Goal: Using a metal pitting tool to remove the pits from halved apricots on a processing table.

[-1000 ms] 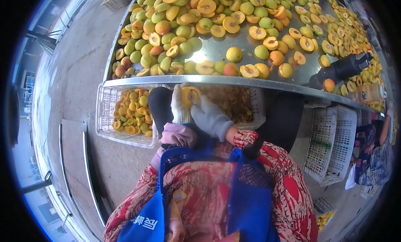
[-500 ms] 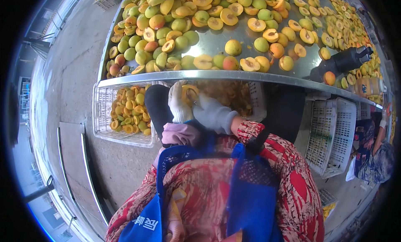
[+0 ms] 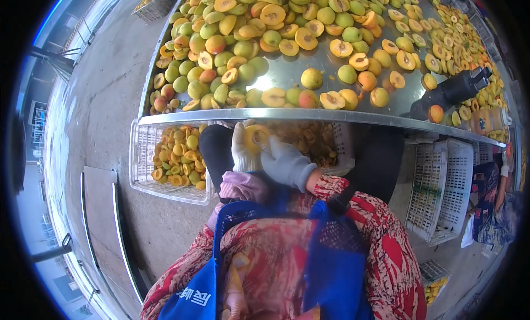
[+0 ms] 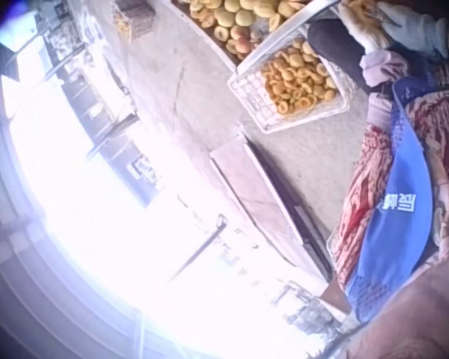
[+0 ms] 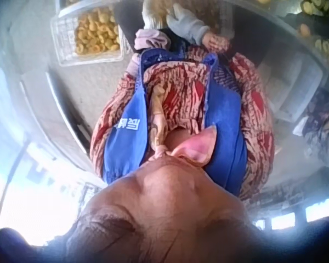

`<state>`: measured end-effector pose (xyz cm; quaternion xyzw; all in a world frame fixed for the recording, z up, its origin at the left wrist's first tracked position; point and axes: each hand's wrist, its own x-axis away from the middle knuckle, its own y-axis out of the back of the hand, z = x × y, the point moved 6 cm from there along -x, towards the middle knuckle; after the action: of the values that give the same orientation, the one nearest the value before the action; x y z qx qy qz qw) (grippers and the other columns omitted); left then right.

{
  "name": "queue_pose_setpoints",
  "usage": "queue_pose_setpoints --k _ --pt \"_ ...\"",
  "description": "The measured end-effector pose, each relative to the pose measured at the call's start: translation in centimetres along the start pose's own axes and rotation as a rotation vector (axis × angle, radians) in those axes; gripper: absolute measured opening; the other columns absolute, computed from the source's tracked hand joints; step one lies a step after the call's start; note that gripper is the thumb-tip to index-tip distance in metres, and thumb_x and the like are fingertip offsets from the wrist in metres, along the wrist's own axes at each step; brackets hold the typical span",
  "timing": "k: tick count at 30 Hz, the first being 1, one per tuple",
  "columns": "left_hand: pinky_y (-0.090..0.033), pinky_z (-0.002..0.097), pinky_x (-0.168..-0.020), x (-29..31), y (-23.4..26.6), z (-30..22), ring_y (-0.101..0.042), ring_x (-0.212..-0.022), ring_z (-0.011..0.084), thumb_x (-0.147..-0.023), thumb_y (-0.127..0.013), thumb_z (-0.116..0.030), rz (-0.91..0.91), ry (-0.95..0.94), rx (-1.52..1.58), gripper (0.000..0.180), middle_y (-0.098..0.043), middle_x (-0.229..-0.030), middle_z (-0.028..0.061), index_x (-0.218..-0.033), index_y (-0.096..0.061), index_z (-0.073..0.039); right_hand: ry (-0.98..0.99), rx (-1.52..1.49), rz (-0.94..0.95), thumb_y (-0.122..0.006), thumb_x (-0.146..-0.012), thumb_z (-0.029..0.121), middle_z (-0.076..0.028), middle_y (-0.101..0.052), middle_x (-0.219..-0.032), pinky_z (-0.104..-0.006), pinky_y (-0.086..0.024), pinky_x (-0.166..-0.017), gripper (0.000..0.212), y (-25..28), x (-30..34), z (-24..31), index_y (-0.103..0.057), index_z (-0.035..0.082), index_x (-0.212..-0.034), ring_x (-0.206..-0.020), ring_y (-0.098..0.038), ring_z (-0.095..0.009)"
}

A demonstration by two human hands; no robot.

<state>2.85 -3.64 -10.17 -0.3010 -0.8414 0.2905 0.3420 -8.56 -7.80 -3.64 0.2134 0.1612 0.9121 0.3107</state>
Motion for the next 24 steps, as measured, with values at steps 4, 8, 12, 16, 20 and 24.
queue_pose_setpoints --k 4,8,12,16,20,24 --pt "-0.051 0.038 -0.08 1.1 -1.7 -0.9 -0.059 -0.087 0.0248 -0.094 -0.053 -0.034 -0.043 -0.027 -0.013 0.037 -0.062 -0.097 0.0138 -0.106 -0.058 0.001 -0.164 -0.071 0.119 -0.05 -0.088 0.027 -0.029 -0.062 -0.089 -0.0441 -0.048 -0.074 0.038 0.3 0.3 1.2 -0.049 0.001 -0.115 -0.081 -0.061 -0.044" --pt "-0.047 0.0246 -0.061 2.6 -4.1 -3.2 -0.058 -0.068 0.0153 -0.09 -0.057 -0.018 -0.022 -0.253 -0.199 0.023 -0.063 -0.082 0.01 -0.105 -0.058 0.0 -0.412 -0.372 0.282 -0.049 -0.09 0.023 -0.018 -0.058 -0.07 -0.038 -0.044 -0.045 0.026 0.4 1.2 3.3 -0.048 0.001 -0.103 -0.049 -0.056 -0.026" --pt "-0.047 0.0205 -0.058 1.9 -2.9 -2.6 -0.059 -0.065 0.0119 -0.09 -0.061 -0.015 -0.108 -0.238 -0.304 0.022 -0.066 -0.084 0.0081 -0.103 -0.061 0.002 0.095 -0.054 0.05 -0.048 -0.088 0.021 -0.017 -0.057 -0.069 -0.0342 -0.04 -0.035 0.032 -1.1 -0.9 -0.5 -0.046 0.003 -0.115 -0.046 -0.055 -0.023" --pt "-0.045 0.0189 -0.052 2.3 -3.0 -2.4 -0.057 -0.058 0.0104 -0.09 -0.06 -0.013 -0.135 -0.122 -0.244 0.019 -0.065 -0.077 0.0075 -0.099 -0.062 0.003 -0.288 -0.135 0.287 -0.05 -0.086 0.018 -0.015 -0.059 -0.07 -0.0327 -0.042 -0.038 0.039 0.4 0.9 2.9 -0.046 0.004 -0.122 -0.047 -0.055 -0.021" --pt "-0.045 0.0201 -0.051 1.8 -2.1 -2.5 -0.056 -0.055 0.0111 -0.09 -0.059 -0.012 -0.079 -0.365 -0.358 0.017 -0.065 -0.076 0.0099 -0.098 -0.061 0.003 -0.312 -0.234 0.279 -0.054 -0.084 0.016 -0.013 -0.061 -0.072 -0.0328 -0.042 -0.041 0.037 -0.7 0.4 1.1 -0.051 0.006 -0.119 -0.047 -0.055 -0.02" --pt "-0.047 0.0212 -0.057 2.4 -3.5 -3.4 -0.059 -0.063 0.0137 -0.089 -0.06 -0.015 -0.103 -0.211 -0.32 0.021 -0.065 -0.082 0.0108 -0.099 -0.062 0.003 -0.45 -0.093 0.324 -0.056 -0.083 0.015 -0.015 -0.063 -0.083 -0.0328 -0.049 -0.056 0.036 -0.3 0.5 1.4 -0.052 0.003 -0.117 -0.063 -0.061 -0.023"
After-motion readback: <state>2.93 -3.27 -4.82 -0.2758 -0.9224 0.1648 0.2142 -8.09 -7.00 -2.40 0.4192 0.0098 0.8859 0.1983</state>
